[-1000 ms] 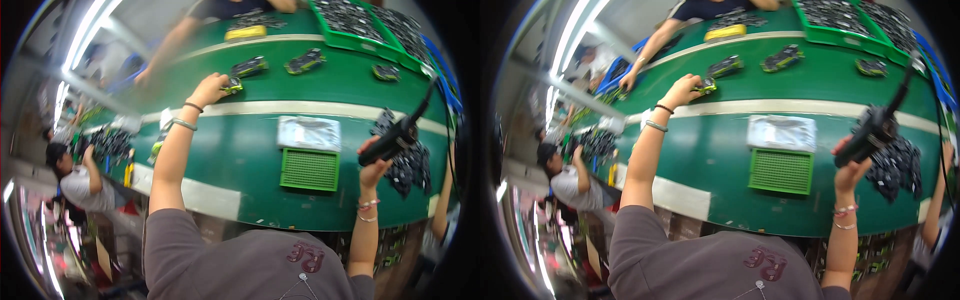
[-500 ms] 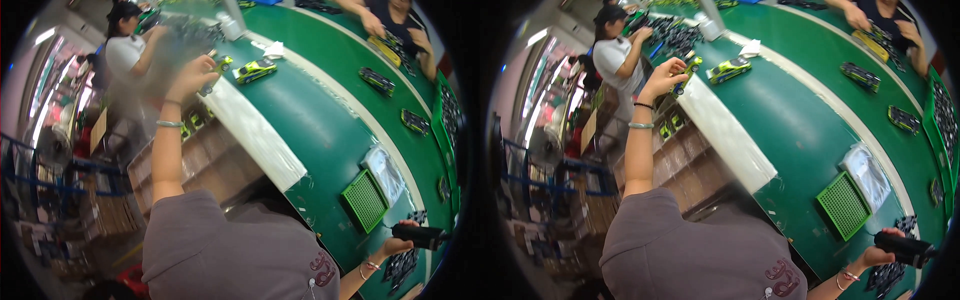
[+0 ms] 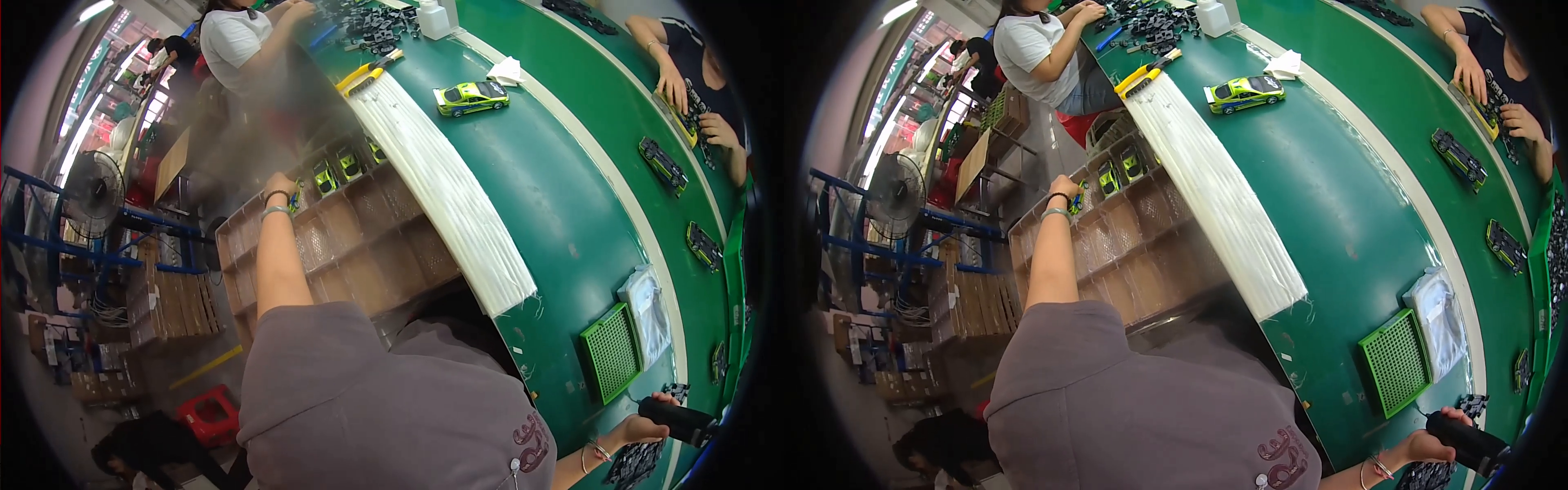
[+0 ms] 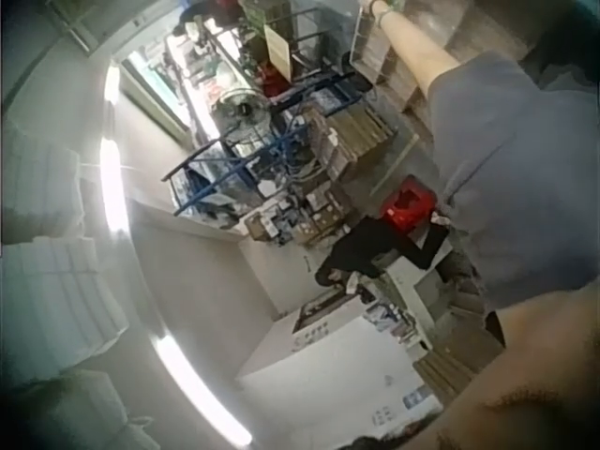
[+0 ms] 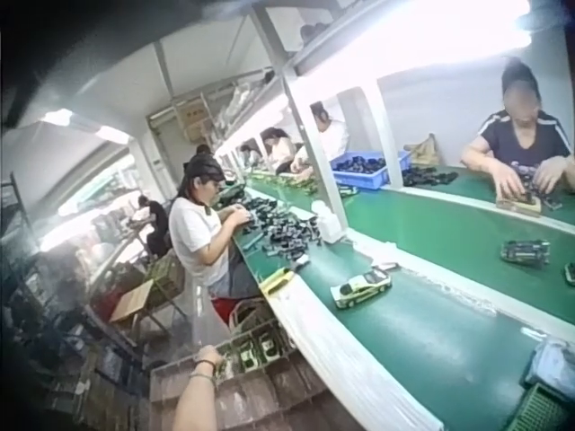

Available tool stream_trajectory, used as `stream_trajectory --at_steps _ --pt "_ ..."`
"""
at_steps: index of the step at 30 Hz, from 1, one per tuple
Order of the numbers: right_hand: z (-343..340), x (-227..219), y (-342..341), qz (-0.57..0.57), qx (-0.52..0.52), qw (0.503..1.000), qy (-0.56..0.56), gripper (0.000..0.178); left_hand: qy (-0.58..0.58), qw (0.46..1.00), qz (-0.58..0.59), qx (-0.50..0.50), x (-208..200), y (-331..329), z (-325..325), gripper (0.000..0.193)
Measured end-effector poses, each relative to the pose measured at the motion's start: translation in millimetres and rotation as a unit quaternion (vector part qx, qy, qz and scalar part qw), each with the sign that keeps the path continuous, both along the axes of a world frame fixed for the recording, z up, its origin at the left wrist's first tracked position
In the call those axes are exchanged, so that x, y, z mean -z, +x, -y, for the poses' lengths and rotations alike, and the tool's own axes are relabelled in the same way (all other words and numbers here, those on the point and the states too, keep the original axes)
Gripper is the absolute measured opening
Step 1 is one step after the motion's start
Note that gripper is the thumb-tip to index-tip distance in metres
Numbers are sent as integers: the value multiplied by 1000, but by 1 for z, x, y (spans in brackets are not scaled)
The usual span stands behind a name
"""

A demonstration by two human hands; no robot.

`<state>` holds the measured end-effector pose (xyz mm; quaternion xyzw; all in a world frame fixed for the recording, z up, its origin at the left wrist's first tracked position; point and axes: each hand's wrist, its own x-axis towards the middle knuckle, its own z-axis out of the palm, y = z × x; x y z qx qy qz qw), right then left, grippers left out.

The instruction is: The person takes toy cars from the conveyor belt, fastens screws into their undersides using an electric screwdriver, and places the assembled toy cars into a partitioned tray.

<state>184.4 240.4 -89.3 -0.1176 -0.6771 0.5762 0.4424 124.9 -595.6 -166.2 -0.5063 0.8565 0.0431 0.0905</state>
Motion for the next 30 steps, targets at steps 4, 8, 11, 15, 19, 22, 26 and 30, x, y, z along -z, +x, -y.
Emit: stream_trajectory --at_steps 4,8,11,15,19,22,26,30 --pt "-2 0 0 -2 29 1000 -7 91 -105 990 -95 -2 2 -19 -3 39" --pt "-2 -1 -3 -34 16 999 -35 92 -263 930 -236 104 -46 -48 36 34" --pt "-9 2 9 -10 15 1000 -5 91 -232 890 -284 272 -82 -119 -43 29" --pt "14 3 -6 -10 7 1000 -22 90 -113 755 -473 440 -134 -182 -167 18" --pt "19 -6 -1 -31 7 999 -16 90 39 548 -491 676 -157 -234 -364 18" --pt "20 -7 4 -31 4 999 -18 89 129 445 -423 779 -155 -255 -501 22" --pt "29 -10 0 -39 16 999 -18 88 116 417 -387 814 -111 -313 -606 34" --pt "31 -8 0 -48 5 998 -39 87 111 493 -284 815 -94 -340 -644 40"
